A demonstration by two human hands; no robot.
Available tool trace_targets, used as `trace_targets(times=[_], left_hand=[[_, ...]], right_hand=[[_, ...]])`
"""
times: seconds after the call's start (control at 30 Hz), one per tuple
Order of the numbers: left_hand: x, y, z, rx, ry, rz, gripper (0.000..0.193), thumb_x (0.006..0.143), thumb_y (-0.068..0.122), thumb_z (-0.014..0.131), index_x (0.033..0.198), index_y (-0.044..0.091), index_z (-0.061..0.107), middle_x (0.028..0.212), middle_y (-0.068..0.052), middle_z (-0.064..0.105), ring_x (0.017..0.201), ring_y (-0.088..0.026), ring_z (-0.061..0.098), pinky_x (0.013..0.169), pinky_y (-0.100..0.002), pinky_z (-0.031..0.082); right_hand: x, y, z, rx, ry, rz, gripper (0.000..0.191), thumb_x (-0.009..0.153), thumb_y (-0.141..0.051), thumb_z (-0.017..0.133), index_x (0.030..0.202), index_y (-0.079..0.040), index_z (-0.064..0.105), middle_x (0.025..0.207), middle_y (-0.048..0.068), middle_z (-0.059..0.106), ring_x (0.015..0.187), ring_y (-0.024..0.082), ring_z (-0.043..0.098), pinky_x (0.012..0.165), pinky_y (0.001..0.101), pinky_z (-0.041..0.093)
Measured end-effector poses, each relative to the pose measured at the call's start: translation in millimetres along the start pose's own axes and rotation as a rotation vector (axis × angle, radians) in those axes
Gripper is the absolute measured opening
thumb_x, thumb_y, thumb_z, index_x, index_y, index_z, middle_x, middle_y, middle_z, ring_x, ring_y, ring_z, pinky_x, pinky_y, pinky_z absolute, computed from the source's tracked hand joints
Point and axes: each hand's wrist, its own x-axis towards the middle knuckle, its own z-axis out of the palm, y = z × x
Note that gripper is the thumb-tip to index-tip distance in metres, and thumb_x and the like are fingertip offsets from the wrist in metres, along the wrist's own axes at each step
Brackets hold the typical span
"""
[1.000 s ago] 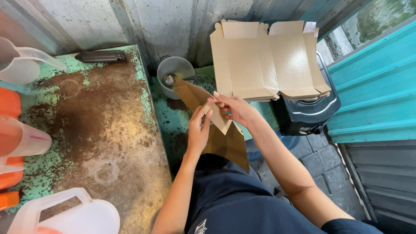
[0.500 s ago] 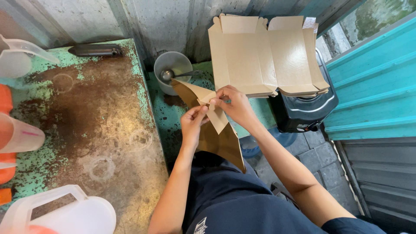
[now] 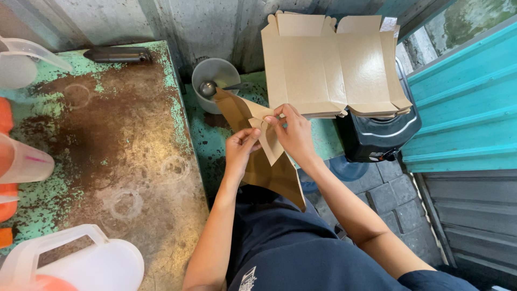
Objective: The person assembles flat cardboard boxes by folding and interlocking tabs to form three-dimensional containers. They handle multiple boxes one at a time, folding sides and securing tabs, then stacking the completed boxes on a nearby surface.
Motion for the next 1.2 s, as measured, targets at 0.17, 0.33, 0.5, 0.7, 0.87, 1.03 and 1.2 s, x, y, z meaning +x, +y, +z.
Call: trace_targets(times=[0.17, 0.33, 0.5, 0.7, 0.87, 1.03, 1.2], left_hand=[[0.3, -0.1, -2.5, -0.030, 0.001, 0.007, 0.024, 0.094, 0.023, 0.076, 0.100, 0.000, 0.073, 0.097, -0.005, 0.075, 0.087, -0.013, 0.072, 0.084, -0.033, 0.062], [-1.0, 1.9, -3.7, -0.026, 0.014, -0.026, 0.022, 0.095, 0.023, 0.077, 0.094, 0.002, 0.073, 0.095, -0.005, 0.075, 0.085, -0.013, 0.072, 0.082, -0.031, 0.062], [-4.8, 3.6, -1.3, -0.038, -0.028, -0.012, 0.022, 0.094, 0.023, 0.078, 0.086, 0.012, 0.061, 0.097, 0.001, 0.071, 0.087, -0.008, 0.069, 0.079, -0.027, 0.060], [-5.4, 6.0, 2.4, -0.037, 0.018, 0.015, 0.021, 0.093, 0.019, 0.080, 0.086, 0.011, 0.062, 0.096, 0.002, 0.068, 0.084, -0.006, 0.066, 0.079, -0.027, 0.059], [-6.7, 8.7, 5.1, -0.010, 0.031, 0.022, 0.022, 0.091, 0.019, 0.080, 0.083, 0.011, 0.062, 0.098, 0.003, 0.070, 0.084, -0.005, 0.066, 0.079, -0.027, 0.059], [-3.3, 21.1, -0.8, -0.014, 0.064, 0.042, 0.021, 0.093, 0.021, 0.078, 0.084, 0.012, 0.061, 0.089, 0.004, 0.070, 0.082, -0.005, 0.068, 0.082, -0.028, 0.061], [0.0, 38.8, -16.5, 0.054, 0.182, 0.096, 0.026, 0.096, 0.022, 0.078, 0.084, 0.012, 0.057, 0.085, 0.005, 0.068, 0.078, -0.003, 0.063, 0.079, -0.027, 0.057]], right_hand=[[1.0, -2.8, 1.1, 0.060, -0.005, -0.023, 0.023, 0.096, -0.017, 0.075, 0.097, -0.001, 0.060, 0.097, 0.011, 0.067, 0.083, 0.022, 0.073, 0.061, 0.0323, 0.060], [-0.4, -0.3, 0.9, 0.174, -0.033, 0.009, 0.021, 0.093, -0.015, 0.078, 0.093, 0.000, 0.064, 0.097, 0.007, 0.066, 0.087, 0.017, 0.070, 0.068, 0.0285, 0.064], [7.3, 11.0, -7.7, 0.229, -0.154, -0.013, 0.021, 0.089, -0.015, 0.082, 0.088, 0.001, 0.067, 0.099, 0.008, 0.067, 0.091, 0.016, 0.072, 0.083, 0.0294, 0.057], [4.6, 13.6, -7.8, 0.217, -0.181, 0.004, 0.024, 0.088, -0.015, 0.083, 0.088, 0.002, 0.067, 0.102, 0.009, 0.066, 0.093, 0.017, 0.069, 0.086, 0.0306, 0.054], [0.7, 15.5, 0.9, 0.217, -0.154, 0.097, 0.024, 0.086, -0.017, 0.082, 0.088, 0.001, 0.067, 0.106, 0.008, 0.066, 0.096, 0.016, 0.068, 0.082, 0.0297, 0.058], [9.2, 18.8, -5.7, 0.578, -0.260, 0.140, 0.010, 0.098, -0.012, 0.069, 0.103, -0.005, 0.063, 0.121, 0.006, 0.065, 0.103, 0.015, 0.068, 0.084, 0.0297, 0.056], [8.6, 19.3, -53.4, 0.156, -0.646, -0.341, 0.021, 0.094, -0.003, 0.067, 0.113, -0.010, 0.074, 0.121, 0.007, 0.062, 0.103, 0.024, 0.068, 0.083, 0.0348, 0.057]])
